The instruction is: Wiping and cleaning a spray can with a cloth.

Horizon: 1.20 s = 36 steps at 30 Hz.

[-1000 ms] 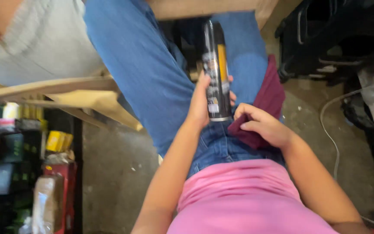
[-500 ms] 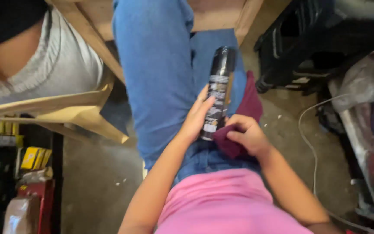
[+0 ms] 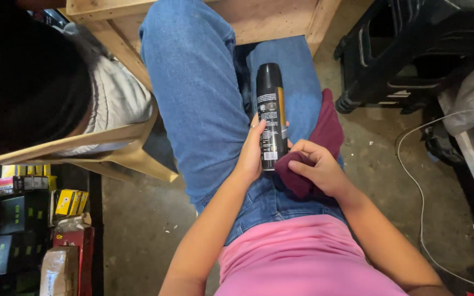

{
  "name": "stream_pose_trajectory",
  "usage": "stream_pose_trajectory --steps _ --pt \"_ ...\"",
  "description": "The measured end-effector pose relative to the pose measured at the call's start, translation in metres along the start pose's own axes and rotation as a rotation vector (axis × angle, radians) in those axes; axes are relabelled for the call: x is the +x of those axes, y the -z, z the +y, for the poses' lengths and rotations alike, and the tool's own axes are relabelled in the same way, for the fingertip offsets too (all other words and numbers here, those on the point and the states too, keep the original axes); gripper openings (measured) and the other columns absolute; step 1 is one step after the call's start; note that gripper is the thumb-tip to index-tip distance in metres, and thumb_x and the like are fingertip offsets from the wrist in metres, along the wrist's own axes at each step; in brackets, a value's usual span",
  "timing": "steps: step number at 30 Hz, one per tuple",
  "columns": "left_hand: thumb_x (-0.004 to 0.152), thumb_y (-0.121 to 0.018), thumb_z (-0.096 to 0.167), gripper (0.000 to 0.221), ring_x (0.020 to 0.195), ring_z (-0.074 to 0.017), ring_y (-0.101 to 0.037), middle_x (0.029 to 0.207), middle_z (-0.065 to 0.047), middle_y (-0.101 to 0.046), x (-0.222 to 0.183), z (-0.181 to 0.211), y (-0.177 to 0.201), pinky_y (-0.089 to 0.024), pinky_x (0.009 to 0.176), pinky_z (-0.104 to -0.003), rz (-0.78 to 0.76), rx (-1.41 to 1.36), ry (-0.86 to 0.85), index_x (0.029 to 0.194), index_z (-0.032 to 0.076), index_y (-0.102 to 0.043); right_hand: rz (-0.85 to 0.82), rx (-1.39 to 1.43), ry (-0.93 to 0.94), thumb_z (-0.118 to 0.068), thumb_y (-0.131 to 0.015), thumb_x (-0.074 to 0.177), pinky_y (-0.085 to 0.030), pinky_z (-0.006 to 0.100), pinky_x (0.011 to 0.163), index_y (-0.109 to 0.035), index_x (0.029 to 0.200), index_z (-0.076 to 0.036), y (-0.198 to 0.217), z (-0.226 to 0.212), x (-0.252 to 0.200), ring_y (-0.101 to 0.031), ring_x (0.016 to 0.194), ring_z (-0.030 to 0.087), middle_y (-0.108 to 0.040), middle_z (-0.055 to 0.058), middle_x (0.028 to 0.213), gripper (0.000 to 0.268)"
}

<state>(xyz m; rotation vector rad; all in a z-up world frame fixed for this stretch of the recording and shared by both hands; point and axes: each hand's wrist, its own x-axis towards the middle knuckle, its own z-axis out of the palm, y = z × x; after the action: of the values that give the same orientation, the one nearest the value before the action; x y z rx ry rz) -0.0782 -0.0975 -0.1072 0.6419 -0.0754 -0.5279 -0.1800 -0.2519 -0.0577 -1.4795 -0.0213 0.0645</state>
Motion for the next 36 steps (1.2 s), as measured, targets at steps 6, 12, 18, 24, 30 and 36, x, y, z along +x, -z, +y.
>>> stream_pose_trajectory --steps 6,12,18,24,30,36 --pt "0.110 -0.038 0.037 0.051 0.075 -0.0435 -0.073 0.120 -0.030 -0.065 -0.005 0.000 -0.004 -0.066 0.054 -0.048 -0.002 0.009 0.002 0.157 0.022 -0.026 0.048 -0.074 0.031 -0.007 -0.080 0.086 -0.044 0.020 0.062 -0.071 0.089 -0.005 -0.001 0.004 -0.005 -0.054 0.065 0.004 -0.066 0.000 0.067 0.009" --pt "0.110 -0.027 0.056 0.059 0.079 -0.0441 -0.074 0.126 -0.031 -0.063 -0.010 0.003 -0.005 -0.066 0.057 -0.050 0.029 0.029 -0.022 0.158 0.022 -0.027 0.169 -0.082 0.080 -0.005 -0.083 0.083 -0.050 0.023 0.075 -0.073 0.103 -0.004 -0.006 0.007 -0.007 -0.062 0.079 0.007 -0.068 0.003 0.083 0.023" --pt "0.107 -0.031 0.063 0.071 0.080 -0.0407 -0.075 0.126 -0.027 -0.066 -0.013 0.021 -0.017 -0.067 0.060 -0.046 -0.002 -0.082 0.046 0.148 0.007 -0.043 0.192 -0.056 -0.033 -0.007 -0.072 0.093 -0.046 0.020 0.070 -0.067 0.102 -0.008 0.013 -0.016 -0.019 -0.060 0.073 0.005 -0.068 -0.001 0.078 0.011" --pt "0.103 -0.031 0.067 0.080 0.073 -0.0357 -0.076 0.102 -0.026 -0.074 -0.012 0.018 -0.012 -0.066 0.057 -0.039 -0.113 0.001 0.113 0.144 0.000 -0.050 0.006 -0.247 0.017 -0.003 -0.085 0.077 -0.050 0.026 0.077 -0.072 0.094 -0.006 0.027 -0.014 -0.025 -0.062 0.078 0.006 -0.073 0.000 0.078 0.022" --pt "0.112 -0.035 0.045 0.053 0.076 -0.0437 -0.074 0.132 -0.033 -0.059 -0.016 0.025 -0.031 -0.066 0.058 -0.046 -0.002 0.067 -0.060 0.148 0.009 -0.022 0.003 -0.300 0.109 -0.005 -0.091 0.071 -0.053 0.031 0.086 -0.074 0.091 -0.007 -0.021 -0.027 -0.006 -0.067 0.082 0.009 -0.075 0.002 0.080 0.026" --pt "0.110 -0.043 0.038 0.052 0.075 -0.0366 -0.075 0.116 -0.026 -0.069 -0.024 0.022 -0.044 -0.065 0.058 -0.042 0.106 0.156 -0.085 0.152 0.011 -0.028 0.268 -0.563 -0.094 -0.032 -0.095 0.068 -0.049 0.030 0.076 -0.060 0.104 -0.019 -0.033 -0.025 -0.002 -0.061 0.074 0.013 -0.062 -0.003 0.084 0.052"
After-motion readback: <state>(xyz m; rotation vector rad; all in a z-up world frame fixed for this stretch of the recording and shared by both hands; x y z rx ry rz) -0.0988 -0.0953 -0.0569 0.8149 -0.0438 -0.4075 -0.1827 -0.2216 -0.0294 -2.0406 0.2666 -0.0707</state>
